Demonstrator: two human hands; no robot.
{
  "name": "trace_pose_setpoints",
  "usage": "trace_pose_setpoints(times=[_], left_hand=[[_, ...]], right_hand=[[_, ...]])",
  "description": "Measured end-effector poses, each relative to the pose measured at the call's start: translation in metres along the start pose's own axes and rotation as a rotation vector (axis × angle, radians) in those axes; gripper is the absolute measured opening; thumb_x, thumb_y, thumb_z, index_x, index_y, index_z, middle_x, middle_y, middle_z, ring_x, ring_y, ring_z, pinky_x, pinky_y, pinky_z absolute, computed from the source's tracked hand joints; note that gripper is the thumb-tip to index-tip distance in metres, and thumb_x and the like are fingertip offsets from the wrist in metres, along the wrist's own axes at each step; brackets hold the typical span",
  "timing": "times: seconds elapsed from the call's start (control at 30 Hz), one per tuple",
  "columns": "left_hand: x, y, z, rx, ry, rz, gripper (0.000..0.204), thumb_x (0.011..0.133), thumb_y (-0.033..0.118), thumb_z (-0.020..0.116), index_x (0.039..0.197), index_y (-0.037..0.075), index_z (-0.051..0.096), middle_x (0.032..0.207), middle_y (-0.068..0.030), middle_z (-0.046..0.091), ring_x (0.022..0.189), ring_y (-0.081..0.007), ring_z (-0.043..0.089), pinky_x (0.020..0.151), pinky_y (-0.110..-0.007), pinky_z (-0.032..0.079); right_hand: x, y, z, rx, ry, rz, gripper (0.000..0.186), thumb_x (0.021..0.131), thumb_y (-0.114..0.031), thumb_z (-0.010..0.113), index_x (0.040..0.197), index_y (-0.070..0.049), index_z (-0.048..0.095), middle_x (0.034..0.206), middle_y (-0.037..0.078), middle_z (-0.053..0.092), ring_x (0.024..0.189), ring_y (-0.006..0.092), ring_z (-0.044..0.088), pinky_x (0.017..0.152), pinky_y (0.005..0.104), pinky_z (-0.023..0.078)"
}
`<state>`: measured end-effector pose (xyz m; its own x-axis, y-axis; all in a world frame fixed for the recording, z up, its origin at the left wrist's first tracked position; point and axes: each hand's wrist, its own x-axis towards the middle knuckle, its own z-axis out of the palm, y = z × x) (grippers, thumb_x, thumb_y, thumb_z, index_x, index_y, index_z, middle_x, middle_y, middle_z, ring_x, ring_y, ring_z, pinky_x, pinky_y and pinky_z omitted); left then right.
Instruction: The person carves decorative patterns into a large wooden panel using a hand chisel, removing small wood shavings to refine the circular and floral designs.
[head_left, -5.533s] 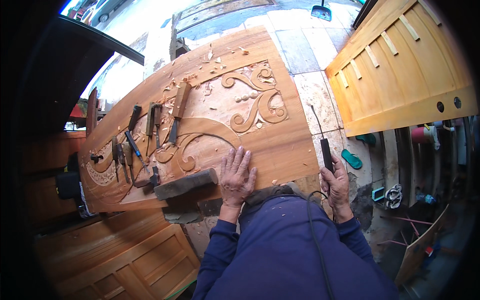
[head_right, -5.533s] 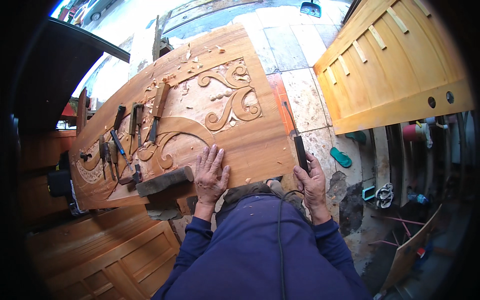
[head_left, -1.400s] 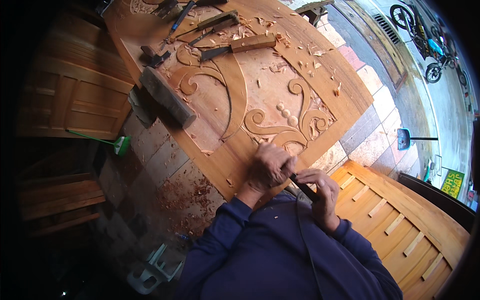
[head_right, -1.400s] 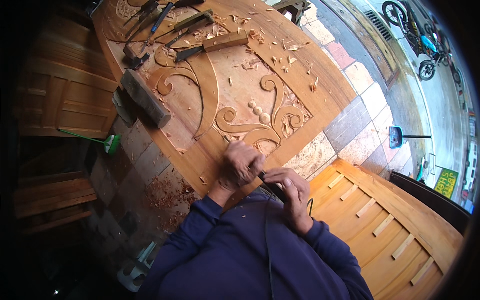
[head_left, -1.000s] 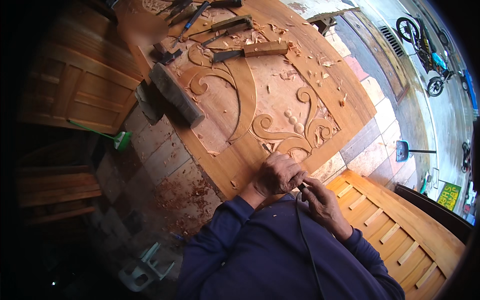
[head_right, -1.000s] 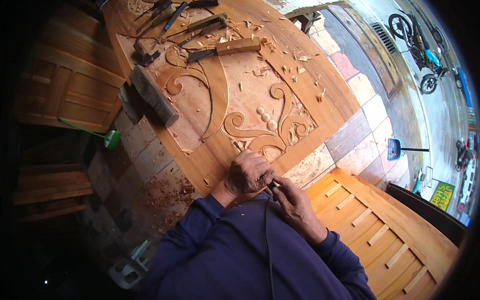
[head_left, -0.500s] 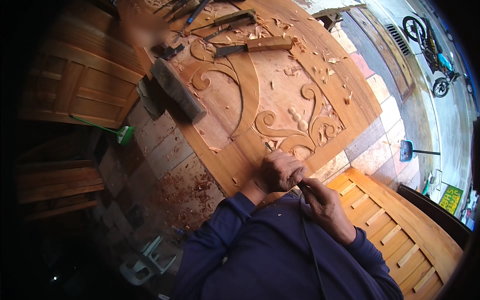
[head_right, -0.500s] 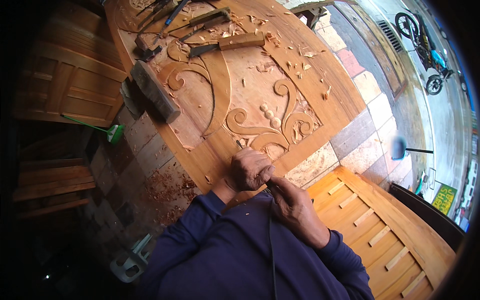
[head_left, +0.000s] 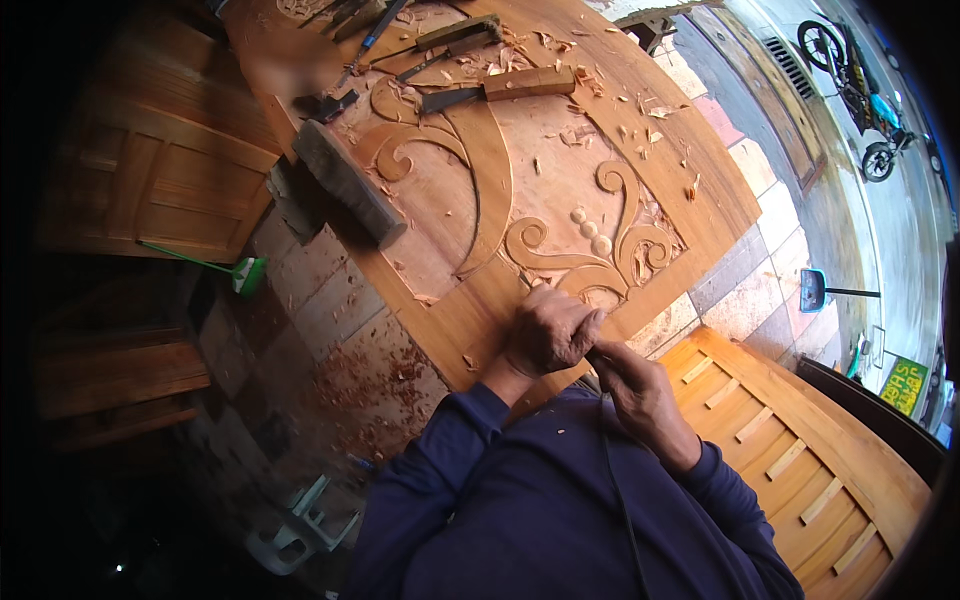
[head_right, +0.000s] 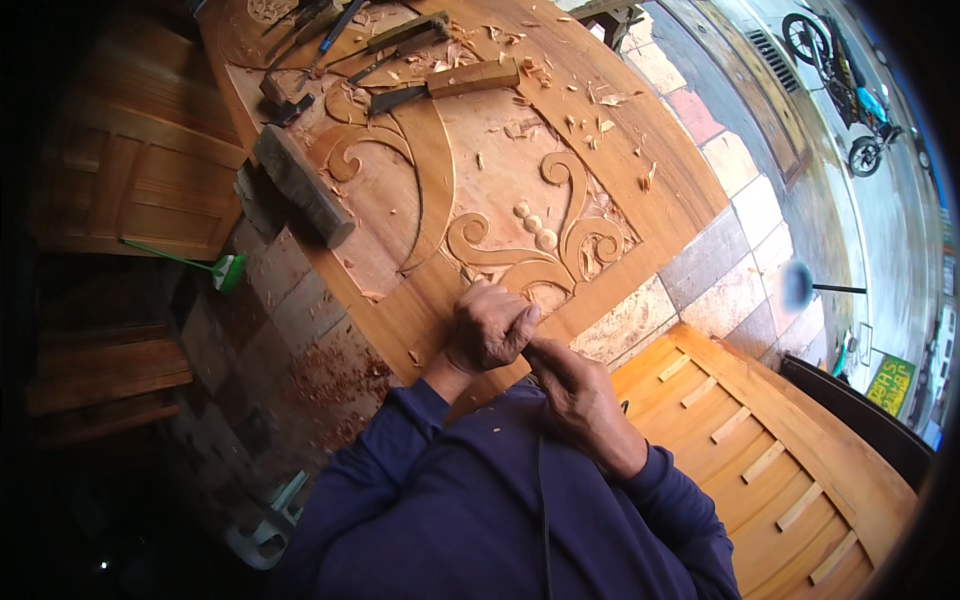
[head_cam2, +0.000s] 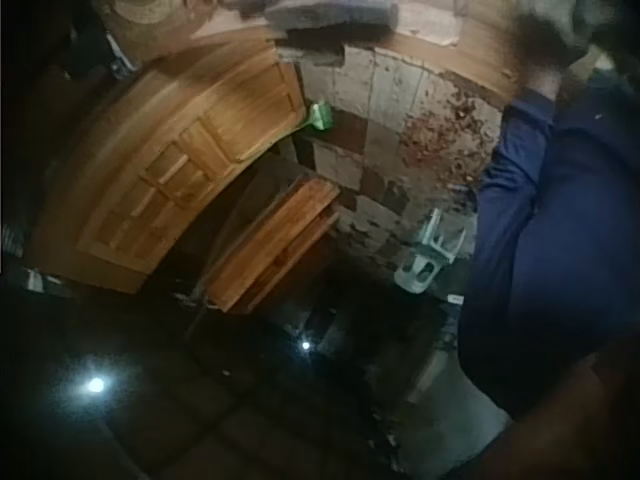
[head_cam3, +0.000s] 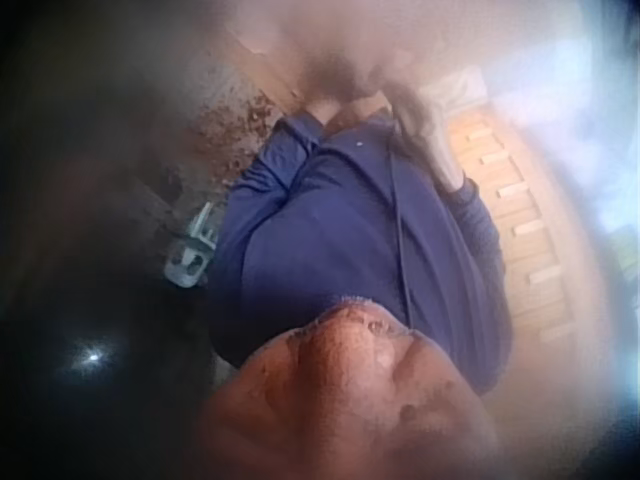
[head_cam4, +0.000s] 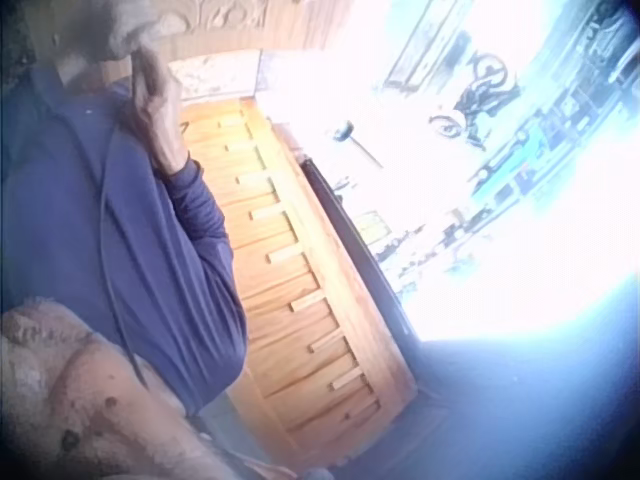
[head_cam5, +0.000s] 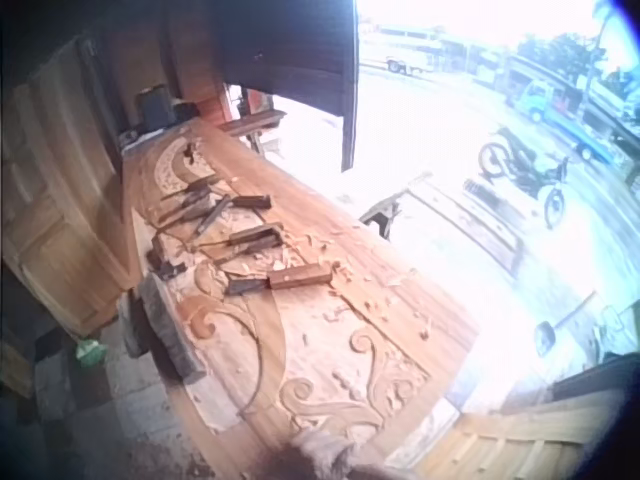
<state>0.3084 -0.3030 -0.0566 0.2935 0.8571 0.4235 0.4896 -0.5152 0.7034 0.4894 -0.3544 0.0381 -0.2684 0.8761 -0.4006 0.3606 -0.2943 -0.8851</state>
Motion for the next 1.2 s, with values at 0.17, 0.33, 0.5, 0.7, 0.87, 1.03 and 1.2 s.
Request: trace_pose_setpoints(times=[0.17, 0.33, 0.5, 0.7, 0.87, 1.03, 1.2], left_hand=[[0.001, -0.003, 0.001, 0.049, 0.009, -0.03, 0.037, 0.098, 0.02, 0.062, 0.064, 0.009, 0.055, 0.062, -0.0099, 0.054, 0.059, -0.0324, 0.055, 0.062, -0.045, 0.042], [0.001, 0.003, 0.001, 0.059, -0.01, -0.012, 0.037, 0.1, 0.019, 0.059, 0.064, 0.008, 0.055, 0.062, -0.0106, 0.053, 0.061, -0.0327, 0.055, 0.065, -0.046, 0.042], [-0.007, -0.003, -0.018, 0.184, 0.037, -0.008, 0.028, 0.103, 0.022, 0.057, 0.08, 0.008, 0.065, 0.085, -0.0127, 0.067, 0.084, -0.0333, 0.065, 0.085, -0.046, 0.05], [-0.019, -0.002, -0.038, 0.264, -0.225, 0.225, 0.04, 0.104, 0.029, 0.06, 0.142, 0.016, 0.065, 0.149, -0.0102, 0.061, 0.144, -0.0352, 0.052, 0.122, -0.052, 0.037], [-0.03, -0.03, -0.065, 0.414, -0.241, 0.078, 0.036, 0.104, 0.024, 0.06, 0.136, 0.009, 0.07, 0.149, -0.0136, 0.061, 0.142, -0.0378, 0.054, 0.12, -0.053, 0.04], [-0.047, -0.015, -0.068, 0.454, 0.013, -0.021, 0.036, 0.103, 0.026, 0.061, 0.133, 0.007, 0.071, 0.142, -0.0145, 0.065, 0.139, -0.0375, 0.055, 0.119, -0.051, 0.043], [-0.028, 0.017, -0.03, 0.111, -0.212, 0.181, 0.036, 0.102, 0.035, 0.064, 0.125, 0.007, 0.07, 0.12, -0.0132, 0.069, 0.116, -0.0332, 0.064, 0.104, -0.046, 0.05]], right_hand=[[0.009, 0.003, 0.002, -0.034, -0.032, 0.02, 0.025, 0.105, -0.008, 0.062, 0.127, 0.002, 0.067, 0.094, 0.025, 0.073, 0.088, 0.0269, 0.075, 0.079, 0.0359, 0.056], [0.004, 0.017, 0.004, 0.039, 0.004, 0.065, 0.025, 0.105, -0.009, 0.064, 0.128, 0.001, 0.068, 0.092, 0.021, 0.073, 0.081, 0.0206, 0.07, 0.077, 0.034, 0.056], [0.009, 0.028, 0.015, 0.128, 0.032, -0.077, 0.027, 0.108, -0.014, 0.062, 0.131, 0.0, 0.069, 0.095, 0.009, 0.074, 0.077, 0.0127, 0.065, 0.073, 0.0289, 0.054], [-0.013, 0.064, -0.018, 0.48, 0.205, 0.137, 0.049, 0.109, -0.015, 0.06, 0.157, -0.01, 0.049, 0.092, -0.001, 0.061, 0.063, 0.0013, 0.046, 0.055, 0.0191, 0.038], [-0.028, 0.059, -0.017, 0.484, 0.13, 0.118, 0.054, 0.108, -0.013, 0.061, 0.159, -0.01, 0.046, 0.093, 0.0, 0.061, 0.064, 0.0032, 0.047, 0.057, 0.02, 0.039], [-0.033, 0.072, -0.008, 0.405, 0.059, 0.126, 0.047, 0.106, -0.013, 0.065, 0.151, -0.006, 0.056, 0.104, 0.003, 0.066, 0.072, 0.0048, 0.054, 0.064, 0.0221, 0.046], [-0.023, 0.043, 0.003, 0.245, -0.037, 0.097, 0.039, 0.107, -0.01, 0.062, 0.144, 0.003, 0.059, 0.107, 0.003, 0.069, 0.09, 0.0095, 0.061, 0.081, 0.0258, 0.051]])
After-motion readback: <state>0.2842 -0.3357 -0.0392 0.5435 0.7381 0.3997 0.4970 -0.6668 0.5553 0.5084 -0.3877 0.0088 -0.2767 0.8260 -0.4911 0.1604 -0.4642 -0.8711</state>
